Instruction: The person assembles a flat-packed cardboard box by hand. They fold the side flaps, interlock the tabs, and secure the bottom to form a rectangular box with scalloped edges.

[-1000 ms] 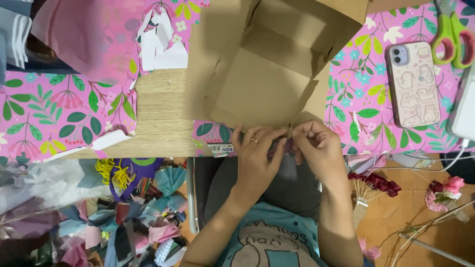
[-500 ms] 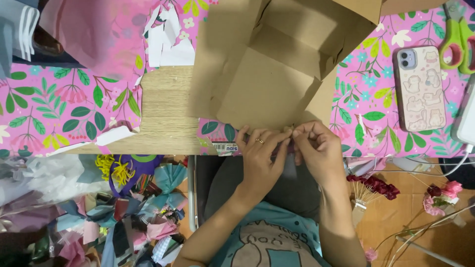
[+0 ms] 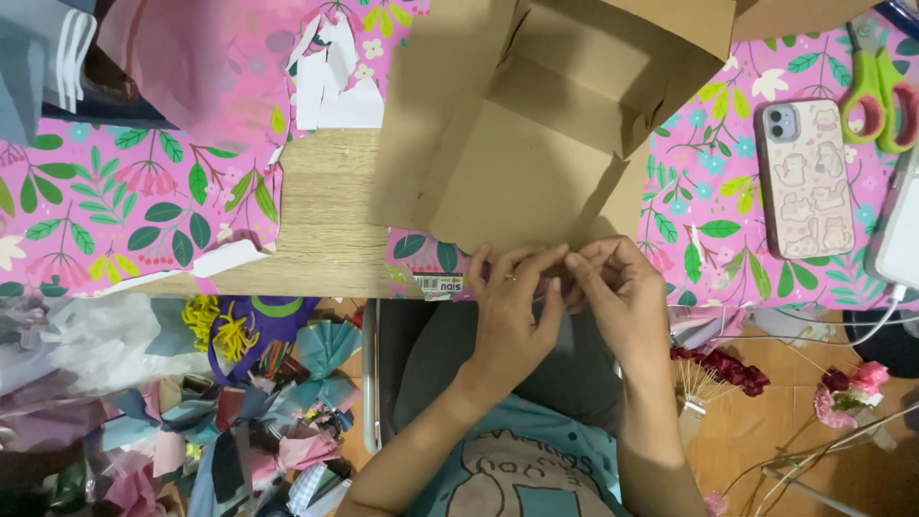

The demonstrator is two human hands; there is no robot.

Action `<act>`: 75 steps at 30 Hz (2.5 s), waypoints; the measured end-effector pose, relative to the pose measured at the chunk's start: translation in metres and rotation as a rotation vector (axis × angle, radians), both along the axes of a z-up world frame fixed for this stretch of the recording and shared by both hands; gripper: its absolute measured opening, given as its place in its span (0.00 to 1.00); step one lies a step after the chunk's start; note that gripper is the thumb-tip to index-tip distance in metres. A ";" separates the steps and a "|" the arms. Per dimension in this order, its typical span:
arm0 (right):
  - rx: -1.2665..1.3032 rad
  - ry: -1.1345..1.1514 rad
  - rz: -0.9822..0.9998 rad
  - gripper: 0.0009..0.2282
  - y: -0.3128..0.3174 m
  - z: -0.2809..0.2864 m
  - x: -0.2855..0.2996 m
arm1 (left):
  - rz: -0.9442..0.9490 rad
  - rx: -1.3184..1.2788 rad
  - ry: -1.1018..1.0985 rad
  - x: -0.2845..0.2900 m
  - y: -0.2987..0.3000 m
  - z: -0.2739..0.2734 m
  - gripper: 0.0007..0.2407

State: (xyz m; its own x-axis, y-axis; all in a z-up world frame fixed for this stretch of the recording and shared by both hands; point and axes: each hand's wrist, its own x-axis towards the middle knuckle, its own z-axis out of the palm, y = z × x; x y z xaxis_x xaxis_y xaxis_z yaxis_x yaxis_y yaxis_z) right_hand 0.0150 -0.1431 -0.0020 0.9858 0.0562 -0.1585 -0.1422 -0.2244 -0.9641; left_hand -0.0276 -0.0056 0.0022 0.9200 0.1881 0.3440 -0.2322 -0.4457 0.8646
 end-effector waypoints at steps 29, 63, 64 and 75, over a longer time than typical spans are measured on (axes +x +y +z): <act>-0.563 -0.702 0.044 0.09 -0.031 0.040 0.067 | -0.556 0.287 -0.010 -0.003 0.050 0.055 0.18; 0.008 -0.261 -0.121 0.07 -0.033 0.006 -0.008 | -0.240 0.360 0.059 0.035 -0.012 0.021 0.05; 0.008 -0.262 -0.124 0.07 -0.034 0.008 -0.009 | -0.242 0.360 0.057 0.036 -0.012 0.022 0.05; 0.213 0.097 -0.150 0.10 -0.039 -0.013 -0.021 | -0.262 0.470 0.027 0.041 -0.015 0.032 0.07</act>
